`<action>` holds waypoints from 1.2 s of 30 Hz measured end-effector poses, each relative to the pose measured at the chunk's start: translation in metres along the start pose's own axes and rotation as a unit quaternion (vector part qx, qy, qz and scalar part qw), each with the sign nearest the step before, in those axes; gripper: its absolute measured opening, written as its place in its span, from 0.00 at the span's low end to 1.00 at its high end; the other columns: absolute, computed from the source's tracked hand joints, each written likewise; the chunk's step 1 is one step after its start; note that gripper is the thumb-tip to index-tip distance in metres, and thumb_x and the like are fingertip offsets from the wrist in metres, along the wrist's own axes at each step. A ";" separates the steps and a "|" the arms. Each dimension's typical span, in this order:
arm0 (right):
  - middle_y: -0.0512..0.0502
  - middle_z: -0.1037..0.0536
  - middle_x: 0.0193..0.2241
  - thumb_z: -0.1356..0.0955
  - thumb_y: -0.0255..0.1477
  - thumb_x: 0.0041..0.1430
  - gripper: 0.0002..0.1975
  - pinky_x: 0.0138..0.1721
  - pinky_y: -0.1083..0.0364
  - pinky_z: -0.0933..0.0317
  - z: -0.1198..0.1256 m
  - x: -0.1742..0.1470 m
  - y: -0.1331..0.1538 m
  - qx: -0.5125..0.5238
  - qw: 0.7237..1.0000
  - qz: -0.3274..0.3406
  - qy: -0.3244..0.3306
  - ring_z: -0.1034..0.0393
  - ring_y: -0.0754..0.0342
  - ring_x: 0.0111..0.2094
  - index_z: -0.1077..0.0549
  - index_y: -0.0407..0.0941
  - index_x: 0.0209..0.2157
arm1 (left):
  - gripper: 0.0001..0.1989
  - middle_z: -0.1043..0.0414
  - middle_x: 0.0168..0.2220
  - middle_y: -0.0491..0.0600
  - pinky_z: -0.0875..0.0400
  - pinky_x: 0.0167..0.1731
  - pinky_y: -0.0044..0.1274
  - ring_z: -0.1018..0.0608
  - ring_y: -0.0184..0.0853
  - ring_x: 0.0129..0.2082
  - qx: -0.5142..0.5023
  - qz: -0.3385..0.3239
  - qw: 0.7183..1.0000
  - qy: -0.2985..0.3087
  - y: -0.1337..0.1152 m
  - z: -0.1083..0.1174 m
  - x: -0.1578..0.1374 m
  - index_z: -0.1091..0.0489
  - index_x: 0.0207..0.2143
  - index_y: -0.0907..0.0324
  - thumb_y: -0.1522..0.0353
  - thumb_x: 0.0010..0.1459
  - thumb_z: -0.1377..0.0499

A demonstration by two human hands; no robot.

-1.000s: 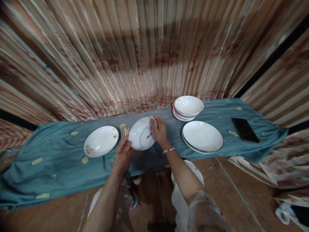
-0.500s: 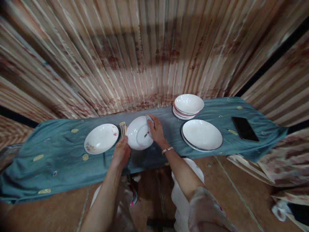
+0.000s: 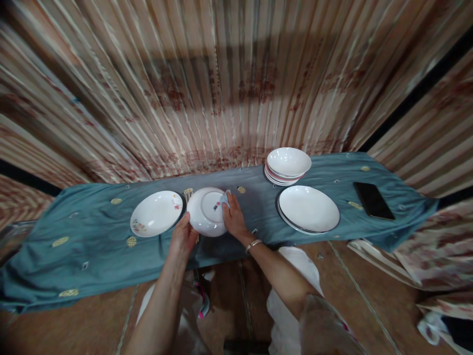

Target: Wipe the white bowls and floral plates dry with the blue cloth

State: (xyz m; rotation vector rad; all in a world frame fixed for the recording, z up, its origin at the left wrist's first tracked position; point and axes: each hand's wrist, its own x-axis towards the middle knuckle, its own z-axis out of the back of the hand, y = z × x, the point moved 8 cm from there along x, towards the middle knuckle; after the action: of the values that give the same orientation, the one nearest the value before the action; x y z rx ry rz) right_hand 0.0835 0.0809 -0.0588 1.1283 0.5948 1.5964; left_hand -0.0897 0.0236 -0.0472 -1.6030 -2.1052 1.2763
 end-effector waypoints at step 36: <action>0.35 0.54 0.70 0.44 0.37 0.69 0.33 0.67 0.36 0.56 0.011 -0.027 0.079 -0.148 0.963 0.207 0.086 0.63 0.43 0.71 0.59 0.41 0.70 | 0.03 0.20 0.32 0.49 0.27 0.38 0.24 0.21 0.35 0.33 0.043 0.006 0.993 0.107 0.001 -0.030 -0.017 0.24 0.32 0.56 0.66 0.54 0.36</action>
State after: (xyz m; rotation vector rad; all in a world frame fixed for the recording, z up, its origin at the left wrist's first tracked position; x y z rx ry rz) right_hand 0.0571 0.0278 0.0010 0.9326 0.2218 2.0787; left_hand -0.0637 0.0237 -0.0245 -1.6386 -1.8884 1.1267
